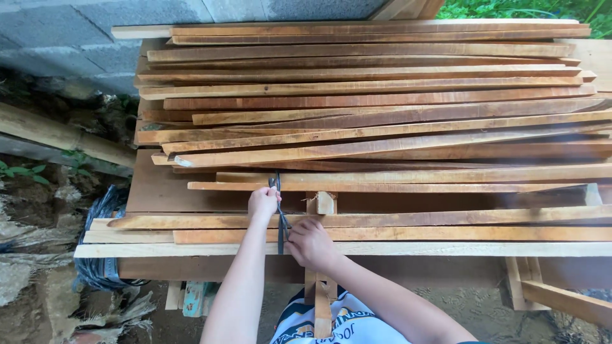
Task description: The person bundles a stack of wooden planks using black plastic straps. They wrap the straps around the wood, pull them tight, and tie them off to secure the bundle. The person repeats this process to ensure the planks are held together firmly.
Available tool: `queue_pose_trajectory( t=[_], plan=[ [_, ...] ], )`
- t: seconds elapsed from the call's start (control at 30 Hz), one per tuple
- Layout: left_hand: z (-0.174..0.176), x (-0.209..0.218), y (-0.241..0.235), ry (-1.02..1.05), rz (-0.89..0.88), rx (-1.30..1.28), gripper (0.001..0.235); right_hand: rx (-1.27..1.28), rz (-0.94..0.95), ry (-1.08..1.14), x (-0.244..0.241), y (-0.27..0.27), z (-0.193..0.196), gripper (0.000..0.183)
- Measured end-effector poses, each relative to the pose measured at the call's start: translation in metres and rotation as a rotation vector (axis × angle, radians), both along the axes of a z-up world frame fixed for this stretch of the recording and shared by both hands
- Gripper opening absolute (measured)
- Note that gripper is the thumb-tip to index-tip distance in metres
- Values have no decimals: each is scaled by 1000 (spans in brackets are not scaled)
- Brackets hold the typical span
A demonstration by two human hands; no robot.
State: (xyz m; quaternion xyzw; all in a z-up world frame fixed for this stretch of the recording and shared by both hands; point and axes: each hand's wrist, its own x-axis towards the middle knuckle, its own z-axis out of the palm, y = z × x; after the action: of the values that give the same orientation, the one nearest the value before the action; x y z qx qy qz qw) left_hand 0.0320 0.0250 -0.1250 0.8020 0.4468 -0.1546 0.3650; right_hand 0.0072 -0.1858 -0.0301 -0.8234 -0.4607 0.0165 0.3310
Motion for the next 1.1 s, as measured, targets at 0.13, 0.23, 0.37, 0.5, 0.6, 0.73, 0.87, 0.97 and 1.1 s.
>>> queue_pose_trajectory(
  t=[0.13, 0.23, 0.37, 0.5, 0.6, 0.73, 0.87, 0.97, 1.1],
  plan=[
    [56, -11, -5, -171, -12, -68, 33, 130, -98, 439, 11, 12, 15, 36],
    [69, -23, -16, -272, -18, -81, 28, 282, -226, 352, 20, 36, -8, 47],
    [61, -36, -18, -337, 10, -47, 30, 11, -340, 548, 38, 71, -53, 24],
    [64, -44, -27, -349, 74, 19, 31, -164, -396, 997, 54, 76, -65, 15],
    [66, -49, -42, -358, 8, 310, 21, -108, -454, 1095, 60, 81, -104, 15],
    [31, -63, -56, -268, -17, 415, 19, 45, -501, 1246, 59, 88, -98, 17],
    [33, -67, -64, -186, -34, 428, 21, 125, -527, 1243, 54, 97, -111, 22],
    [39, -61, -68, -220, 23, 461, 19, 162, -551, 1224, 53, 98, -110, 23],
    [41, -60, -72, -294, 69, 524, 14, 200, -583, 1218, 51, 98, -103, 23]
  ],
)
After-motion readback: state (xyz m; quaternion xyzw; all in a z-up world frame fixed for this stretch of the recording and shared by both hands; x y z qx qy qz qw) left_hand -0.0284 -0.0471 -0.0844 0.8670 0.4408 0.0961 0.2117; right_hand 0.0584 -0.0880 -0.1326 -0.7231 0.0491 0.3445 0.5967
